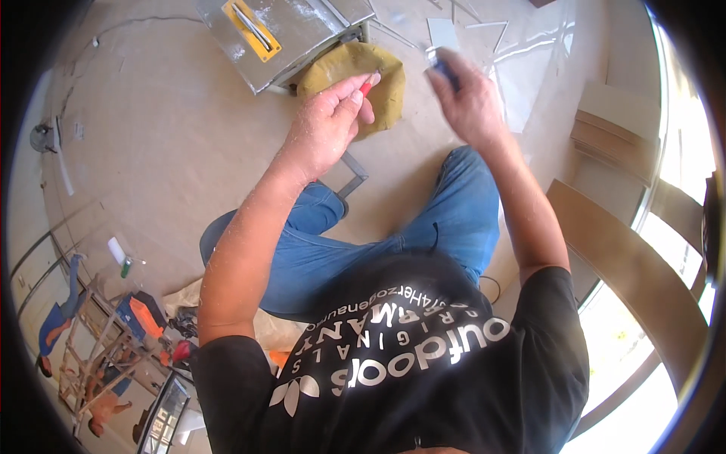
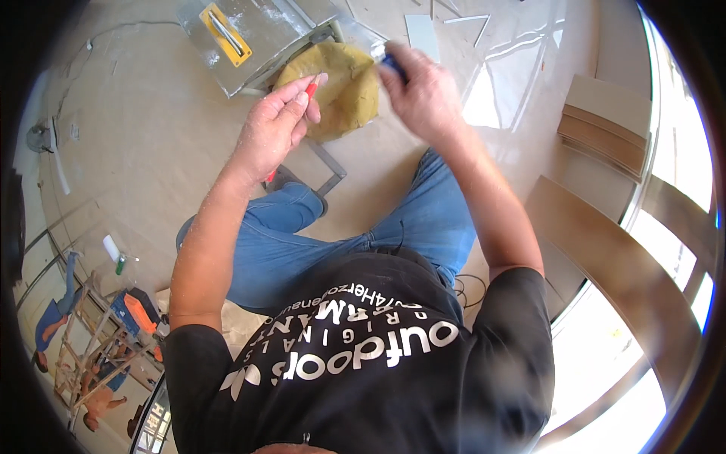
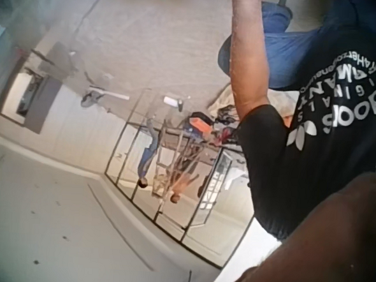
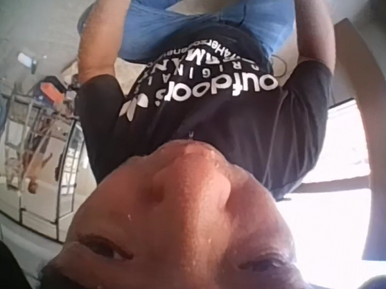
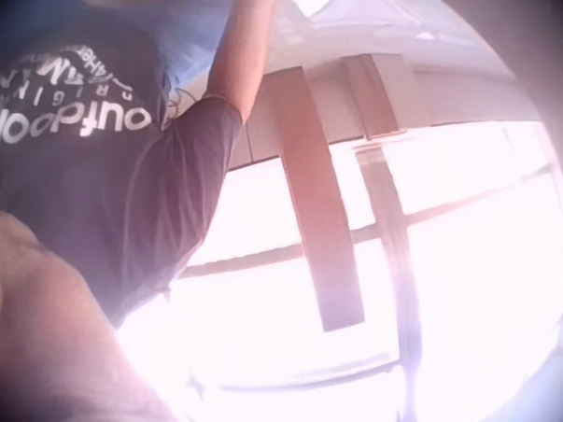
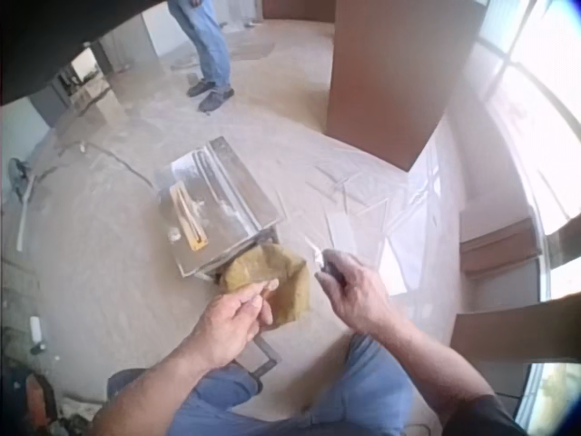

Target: The person measures and marks a flooring board using a square and a pencil, then feeds the board into a table saw to cut it.

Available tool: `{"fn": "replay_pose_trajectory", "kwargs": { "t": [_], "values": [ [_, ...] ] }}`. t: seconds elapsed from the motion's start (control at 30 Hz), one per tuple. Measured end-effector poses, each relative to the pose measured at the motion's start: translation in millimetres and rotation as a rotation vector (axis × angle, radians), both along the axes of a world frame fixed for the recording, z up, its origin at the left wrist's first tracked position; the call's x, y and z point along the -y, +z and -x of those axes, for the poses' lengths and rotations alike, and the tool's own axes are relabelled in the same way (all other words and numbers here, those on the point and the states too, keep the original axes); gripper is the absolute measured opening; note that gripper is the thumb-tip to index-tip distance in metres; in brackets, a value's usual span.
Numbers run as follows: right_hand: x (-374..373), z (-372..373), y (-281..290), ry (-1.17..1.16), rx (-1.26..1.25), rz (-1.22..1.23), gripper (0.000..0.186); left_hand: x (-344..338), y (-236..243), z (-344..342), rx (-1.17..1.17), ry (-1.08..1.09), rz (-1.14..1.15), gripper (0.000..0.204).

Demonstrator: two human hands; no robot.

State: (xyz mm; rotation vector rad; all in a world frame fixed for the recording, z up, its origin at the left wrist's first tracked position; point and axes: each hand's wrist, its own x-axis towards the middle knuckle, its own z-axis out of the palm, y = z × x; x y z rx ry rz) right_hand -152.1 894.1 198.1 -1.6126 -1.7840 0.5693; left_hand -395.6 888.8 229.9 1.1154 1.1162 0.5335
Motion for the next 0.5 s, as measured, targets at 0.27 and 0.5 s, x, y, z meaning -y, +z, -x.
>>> {"fn": "replay_pose_trajectory", "kwargs": {
  "t": [0.27,0.5],
  "values": [
    [20,35,12,0.281,-0.034,0.091,0.038,-4,-10,2,0.025,0.024,-0.070,0.038],
    [-11,7,-9,-0.041,0.038,0.121,0.032,-14,-7,-1,-0.022,0.004,-0.071,0.038]
  ]
}}
